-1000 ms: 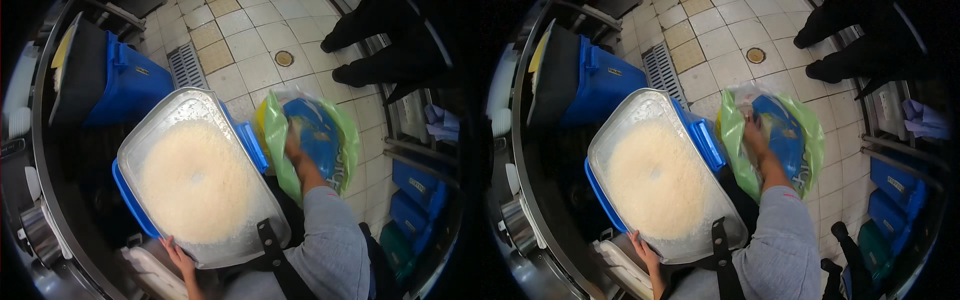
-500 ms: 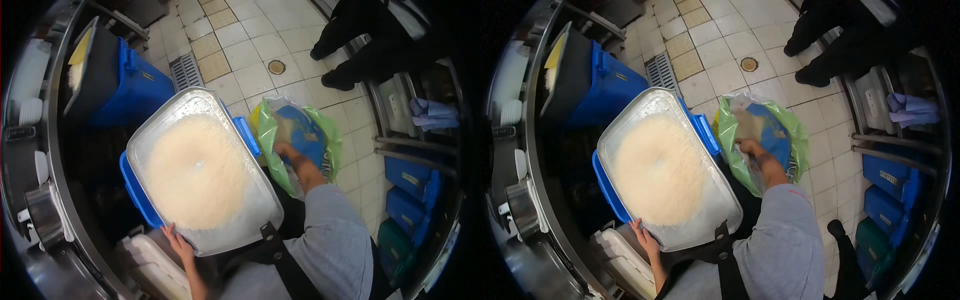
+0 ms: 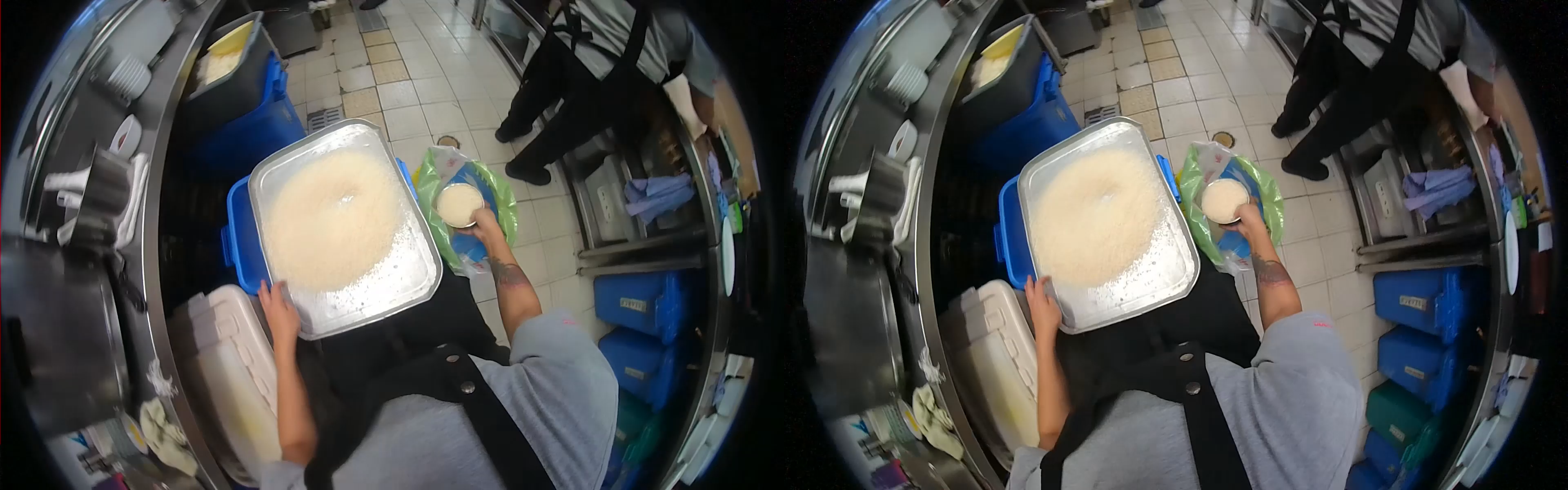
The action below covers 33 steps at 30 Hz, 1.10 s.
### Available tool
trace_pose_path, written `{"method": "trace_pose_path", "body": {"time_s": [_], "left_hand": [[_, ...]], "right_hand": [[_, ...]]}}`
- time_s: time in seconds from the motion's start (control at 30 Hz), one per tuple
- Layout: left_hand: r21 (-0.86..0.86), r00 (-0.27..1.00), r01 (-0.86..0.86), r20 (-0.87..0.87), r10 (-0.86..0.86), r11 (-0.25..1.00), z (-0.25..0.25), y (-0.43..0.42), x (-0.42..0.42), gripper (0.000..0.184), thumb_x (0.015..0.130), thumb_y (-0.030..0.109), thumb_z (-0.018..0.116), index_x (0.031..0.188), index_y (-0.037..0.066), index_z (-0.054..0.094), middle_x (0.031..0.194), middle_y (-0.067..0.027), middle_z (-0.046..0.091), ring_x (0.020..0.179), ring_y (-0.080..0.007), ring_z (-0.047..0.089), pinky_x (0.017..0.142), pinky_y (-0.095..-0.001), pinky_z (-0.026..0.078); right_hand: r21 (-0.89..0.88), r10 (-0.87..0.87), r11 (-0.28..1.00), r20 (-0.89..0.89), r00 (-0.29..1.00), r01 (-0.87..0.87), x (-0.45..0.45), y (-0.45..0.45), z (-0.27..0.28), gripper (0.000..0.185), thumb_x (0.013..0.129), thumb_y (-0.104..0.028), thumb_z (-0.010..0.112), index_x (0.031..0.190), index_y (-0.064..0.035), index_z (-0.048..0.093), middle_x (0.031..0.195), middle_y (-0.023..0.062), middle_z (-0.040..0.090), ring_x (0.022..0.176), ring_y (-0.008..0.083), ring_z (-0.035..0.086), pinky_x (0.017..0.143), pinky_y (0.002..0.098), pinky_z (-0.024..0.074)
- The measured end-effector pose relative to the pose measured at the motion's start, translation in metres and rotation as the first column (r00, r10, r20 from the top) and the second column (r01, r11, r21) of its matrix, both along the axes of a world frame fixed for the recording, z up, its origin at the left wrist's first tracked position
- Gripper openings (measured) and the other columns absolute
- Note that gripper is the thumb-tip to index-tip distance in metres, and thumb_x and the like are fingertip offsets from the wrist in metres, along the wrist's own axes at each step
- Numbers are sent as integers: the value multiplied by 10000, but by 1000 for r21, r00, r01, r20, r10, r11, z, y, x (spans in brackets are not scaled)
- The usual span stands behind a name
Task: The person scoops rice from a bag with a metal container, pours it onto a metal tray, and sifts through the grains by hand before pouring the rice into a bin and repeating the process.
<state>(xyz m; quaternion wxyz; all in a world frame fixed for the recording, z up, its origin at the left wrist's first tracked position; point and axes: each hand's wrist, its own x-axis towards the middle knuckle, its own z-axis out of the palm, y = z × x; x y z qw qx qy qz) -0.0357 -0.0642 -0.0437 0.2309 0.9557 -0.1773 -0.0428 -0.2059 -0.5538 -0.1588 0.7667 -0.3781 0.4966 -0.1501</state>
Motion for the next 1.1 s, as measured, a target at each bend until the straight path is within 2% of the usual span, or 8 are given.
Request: {"method": "trace_pose_path", "body": {"time_s": [0.17,0.37,0.57,0.6,0.7,0.73,0.87,1.1], "left_hand": [[-34,989,139,-44,-140,990,27,-8,32,400,830,-30,453,1218,23,530,1408,-283,396,1317,-480,341,1113,-495,286],[-132,1000,8,-24,-11,991,-1,-11,67,388,841,-12,439,1211,9,556,1291,-264,522,1224,-410,481,1036,-448,387],[-79,996,0,-89,-7,997,18,-13,63,406,841,-32,426,1210,29,583,1198,-211,607,1129,-367,568,960,-431,445],[-79,994,-8,-112,-1,997,20,-13,62,421,845,-33,415,1225,40,581,1209,-204,606,1141,-364,561,973,-424,438],[-66,986,-16,-166,5,998,26,-14,60,445,859,-31,395,1255,64,575,1229,-197,599,1159,-361,552,984,-419,433],[-58,984,-15,-179,4,998,26,-13,61,450,864,-30,389,1263,70,572,1233,-198,597,1161,-360,551,983,-419,434],[-45,986,16,-163,-23,999,22,-12,61,452,860,-39,402,1267,72,565,1219,-204,597,1141,-368,560,967,-423,445],[-54,993,47,-104,-52,997,20,-10,61,474,833,-78,436,1270,62,554,1172,-224,606,1095,-381,581,933,-440,466]], "right_hand": [[11,98,995,159,982,-101,0,-1,84,796,606,66,403,1392,-54,356,1368,219,440,1198,464,503,864,713,452],[-61,162,987,212,964,-152,36,20,162,764,623,82,366,1366,-98,341,1317,236,461,1131,481,545,782,713,485],[-458,257,870,106,961,-182,100,104,231,737,656,117,370,1364,-87,377,1287,219,469,996,420,600,723,568,540],[-581,239,802,102,966,-137,118,96,210,720,665,134,398,1347,-93,435,1254,227,482,1011,378,574,840,463,507],[-993,151,60,-91,984,-101,142,120,213,699,664,142,418,1319,-94,483,1215,221,473,1108,367,502,974,384,414],[-997,263,79,1,965,-20,145,132,226,705,658,151,437,1319,-88,491,1235,221,417,1167,386,420,1049,400,322],[-973,301,-207,31,953,97,161,148,245,753,617,188,510,1314,-97,513,1309,228,331,1194,401,392,1055,420,332],[-819,340,-457,198,919,346,170,152,273,712,649,183,559,1299,-106,528,1341,207,305,1255,390,385,1077,404,335]]}}
